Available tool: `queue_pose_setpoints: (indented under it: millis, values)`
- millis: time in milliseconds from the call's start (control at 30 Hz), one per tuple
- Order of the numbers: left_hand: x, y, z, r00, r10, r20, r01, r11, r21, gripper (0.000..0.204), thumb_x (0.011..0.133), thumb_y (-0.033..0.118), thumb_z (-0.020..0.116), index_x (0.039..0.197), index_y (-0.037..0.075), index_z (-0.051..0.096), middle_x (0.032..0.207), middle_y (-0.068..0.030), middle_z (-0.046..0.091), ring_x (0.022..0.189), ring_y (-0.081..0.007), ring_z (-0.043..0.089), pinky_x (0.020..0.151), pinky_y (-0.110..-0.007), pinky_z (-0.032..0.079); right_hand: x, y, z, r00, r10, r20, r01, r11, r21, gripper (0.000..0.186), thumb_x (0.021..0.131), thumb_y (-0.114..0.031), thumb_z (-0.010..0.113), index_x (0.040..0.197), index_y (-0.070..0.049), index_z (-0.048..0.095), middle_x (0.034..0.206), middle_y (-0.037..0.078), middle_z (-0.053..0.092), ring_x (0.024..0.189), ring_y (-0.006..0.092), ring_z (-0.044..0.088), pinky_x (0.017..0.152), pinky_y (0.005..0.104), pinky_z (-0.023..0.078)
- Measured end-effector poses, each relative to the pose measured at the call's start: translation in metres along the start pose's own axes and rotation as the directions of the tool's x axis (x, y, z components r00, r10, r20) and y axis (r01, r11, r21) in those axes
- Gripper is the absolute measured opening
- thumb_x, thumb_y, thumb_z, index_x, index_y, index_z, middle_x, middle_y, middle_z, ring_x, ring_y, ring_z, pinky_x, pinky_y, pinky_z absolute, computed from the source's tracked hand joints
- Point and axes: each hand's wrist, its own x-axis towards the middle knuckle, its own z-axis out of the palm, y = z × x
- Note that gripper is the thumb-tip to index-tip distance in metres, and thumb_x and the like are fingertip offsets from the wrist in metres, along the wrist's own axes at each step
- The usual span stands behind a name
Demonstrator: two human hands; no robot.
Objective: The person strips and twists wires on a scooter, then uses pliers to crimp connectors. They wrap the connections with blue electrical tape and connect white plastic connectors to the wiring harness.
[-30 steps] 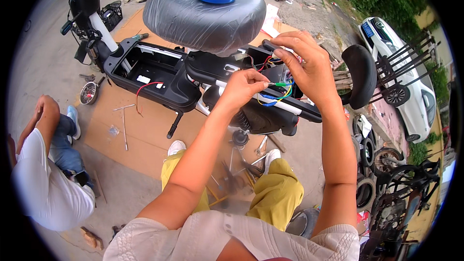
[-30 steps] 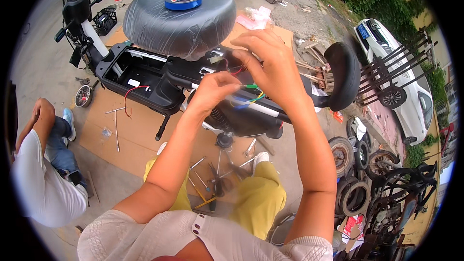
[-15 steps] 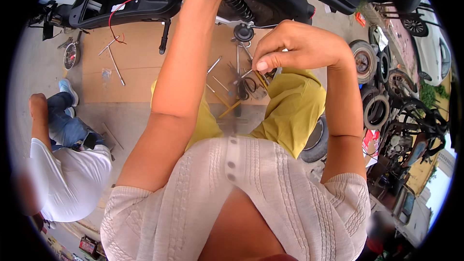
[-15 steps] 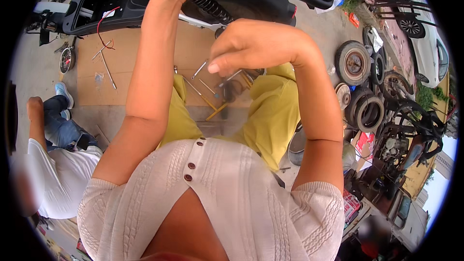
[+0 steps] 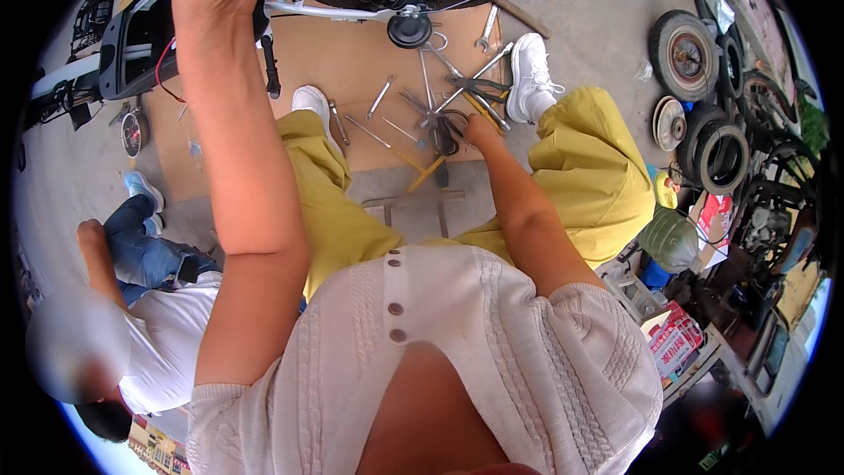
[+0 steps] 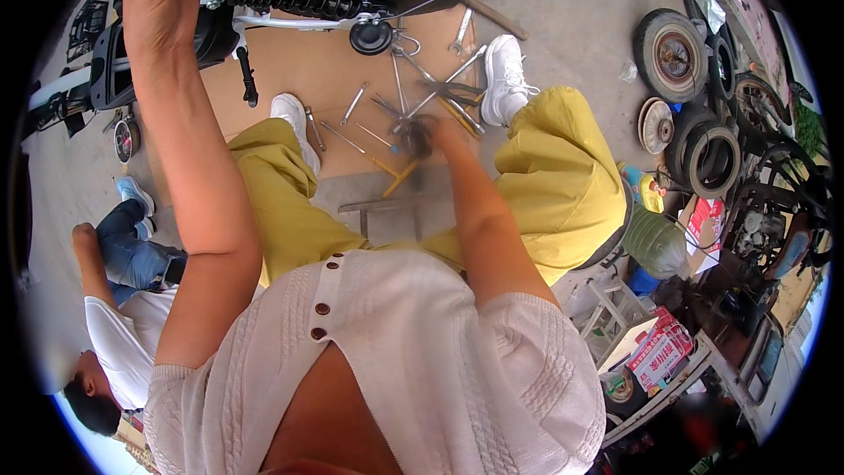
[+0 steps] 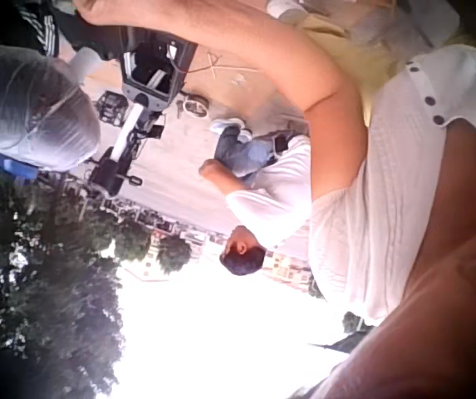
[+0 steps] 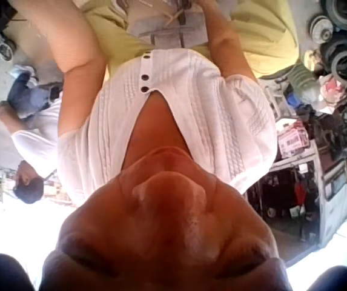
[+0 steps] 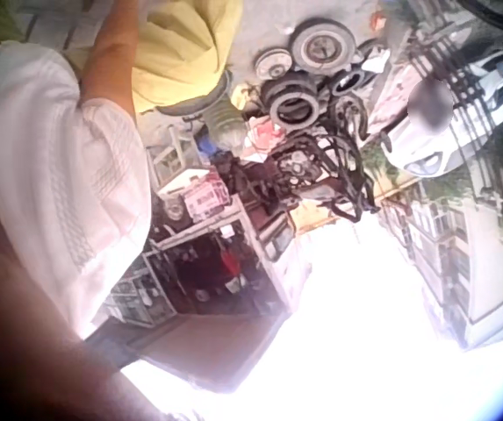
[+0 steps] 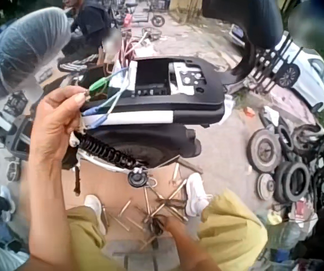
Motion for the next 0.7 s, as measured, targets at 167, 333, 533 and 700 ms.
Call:
queue_pose_setpoints:
  millis: [167, 333, 533, 700]
  values:
    - [0.002, 0.002, -0.001, 0.999, 0.006, 0.033, -0.006, 1.000, -0.004, 0.010, 0.088, 0.008, 0.070, 0.094, 0.002, 0.067, 0.072, 0.0026, 0.060, 0.053, -0.0035, 0.046, 0.047, -0.018, 0.034, 0.066, 0.069, 0.016, 0.808, 0.128, -0.575, -0.244, 0.961, -0.129, 0.020, 0.090, -0.017, 0.056, 0.109, -0.011, 0.061, 0.111, 0.007, 0.064, 0.106, 0.0262, 0.062, 0.085, 0.0440, 0.050]
    - [0.011, -0.016, -0.035, 0.989, 0.035, -0.144, -0.030, 0.999, 0.034, 0.024, 0.088, 0.006, 0.071, 0.110, -0.004, 0.069, 0.106, -0.0139, 0.071, 0.096, -0.0163, 0.067, 0.084, -0.027, 0.051, 0.090, 0.074, 0.003, 0.878, -0.020, -0.478, -0.156, 0.933, -0.325, 0.024, 0.089, -0.016, 0.057, 0.113, -0.011, 0.058, 0.110, 0.006, 0.064, 0.105, 0.0235, 0.063, 0.089, 0.0423, 0.045]
    - [0.011, -0.017, -0.024, 0.993, 0.022, -0.114, -0.022, 1.000, 0.004, 0.024, 0.088, 0.006, 0.071, 0.110, -0.004, 0.069, 0.103, -0.0115, 0.071, 0.094, -0.0142, 0.065, 0.083, -0.026, 0.049, 0.096, 0.080, 0.004, 0.933, -0.061, -0.353, -0.054, 0.950, -0.308, 0.035, 0.082, -0.019, 0.067, 0.112, -0.008, 0.053, 0.111, 0.014, 0.063, 0.102, 0.0298, 0.065, 0.088, 0.0439, 0.051]
    - [0.007, -0.016, -0.015, 1.000, 0.010, -0.015, -0.010, 1.000, 0.011, 0.021, 0.087, 0.006, 0.073, 0.106, -0.004, 0.070, 0.082, 0.0003, 0.064, 0.058, -0.0027, 0.039, 0.053, -0.020, 0.027, 0.046, 0.034, -0.018, 0.970, 0.009, -0.242, -0.019, 0.999, -0.038, 0.053, 0.079, -0.026, 0.071, 0.119, 0.000, 0.048, 0.108, 0.024, 0.065, 0.099, 0.0378, 0.066, 0.087, 0.0466, 0.052]
